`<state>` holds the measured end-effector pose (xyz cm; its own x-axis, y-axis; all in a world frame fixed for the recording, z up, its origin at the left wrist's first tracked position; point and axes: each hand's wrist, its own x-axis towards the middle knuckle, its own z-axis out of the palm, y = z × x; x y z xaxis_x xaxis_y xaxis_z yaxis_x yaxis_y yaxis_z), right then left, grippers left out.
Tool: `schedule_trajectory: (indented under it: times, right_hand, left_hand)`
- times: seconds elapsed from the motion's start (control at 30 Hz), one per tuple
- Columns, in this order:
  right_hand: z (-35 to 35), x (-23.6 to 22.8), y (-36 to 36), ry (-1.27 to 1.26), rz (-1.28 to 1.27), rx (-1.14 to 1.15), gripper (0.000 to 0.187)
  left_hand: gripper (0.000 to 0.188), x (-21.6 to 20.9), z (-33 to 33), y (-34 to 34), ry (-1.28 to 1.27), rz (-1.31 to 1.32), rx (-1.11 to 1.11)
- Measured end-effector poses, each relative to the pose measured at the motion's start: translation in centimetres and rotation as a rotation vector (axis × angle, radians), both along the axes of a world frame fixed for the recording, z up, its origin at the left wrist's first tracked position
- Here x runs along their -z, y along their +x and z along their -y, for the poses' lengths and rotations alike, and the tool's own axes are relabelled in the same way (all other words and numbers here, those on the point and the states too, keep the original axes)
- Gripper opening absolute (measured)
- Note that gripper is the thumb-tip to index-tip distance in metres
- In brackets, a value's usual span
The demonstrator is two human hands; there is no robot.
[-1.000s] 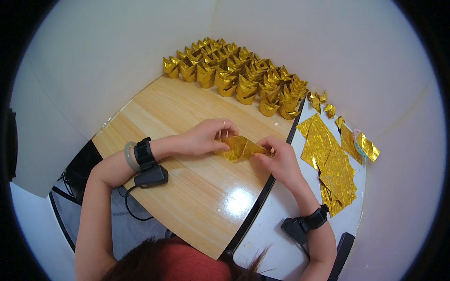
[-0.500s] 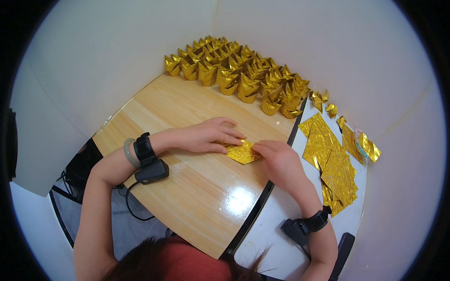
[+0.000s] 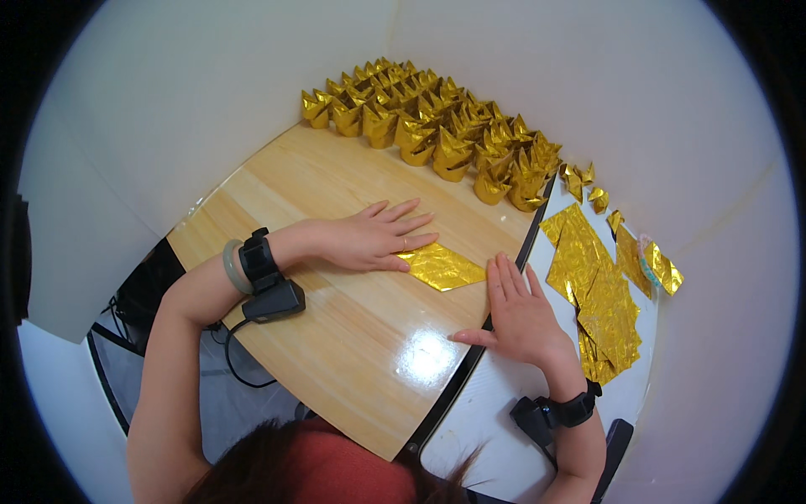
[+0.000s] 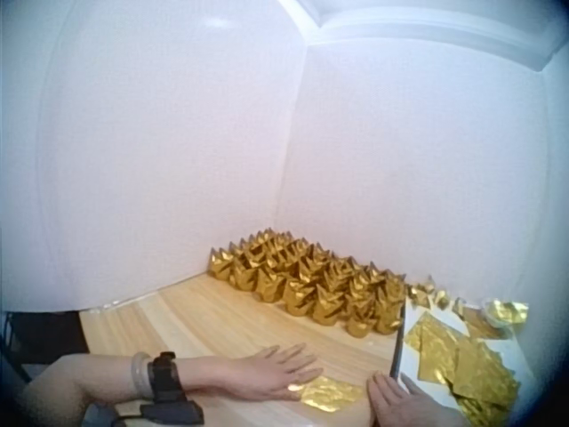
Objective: Folding gold foil paper into traditional boat-shaped ingots.
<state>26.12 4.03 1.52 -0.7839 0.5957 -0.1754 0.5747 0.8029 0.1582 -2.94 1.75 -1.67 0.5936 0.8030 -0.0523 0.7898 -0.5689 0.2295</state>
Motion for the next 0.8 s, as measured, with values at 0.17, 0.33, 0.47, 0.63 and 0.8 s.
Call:
schedule_trajectory:
  times: [0.17, 0.33, 0.47, 0.63, 0.8]
  right_hand:
    - [-1.0, -0.7, -0.2, 0.178, -0.106, 0.205, 0.089]
    - [0.6, -2.3, -2.8, -0.042, -0.598, -0.167, 0.052]
    - [0.1, -1.2, -2.7, -0.187, -0.512, -0.183, 0.051]
    - [-0.8, -0.5, -1.9, -0.057, -0.501, -0.165, 0.055]
    - [-1.0, -0.5, -2.0, -0.136, -0.567, 0.122, 0.057]
  left_hand:
    - [0.064, 0.4, 0.5, 0.1, 0.035, -0.034, -0.010]
    - [0.068, 0.6, 1.4, 1.2, 0.135, 0.077, -0.014]
    - [0.060, -0.2, 1.3, 1.7, 0.248, 0.305, 0.124]
    - [0.039, -0.2, 1.2, 1.7, 0.155, 0.436, 0.234]
    - [0.037, -0.1, 1.2, 2.0, 0.135, 0.479, 0.134]
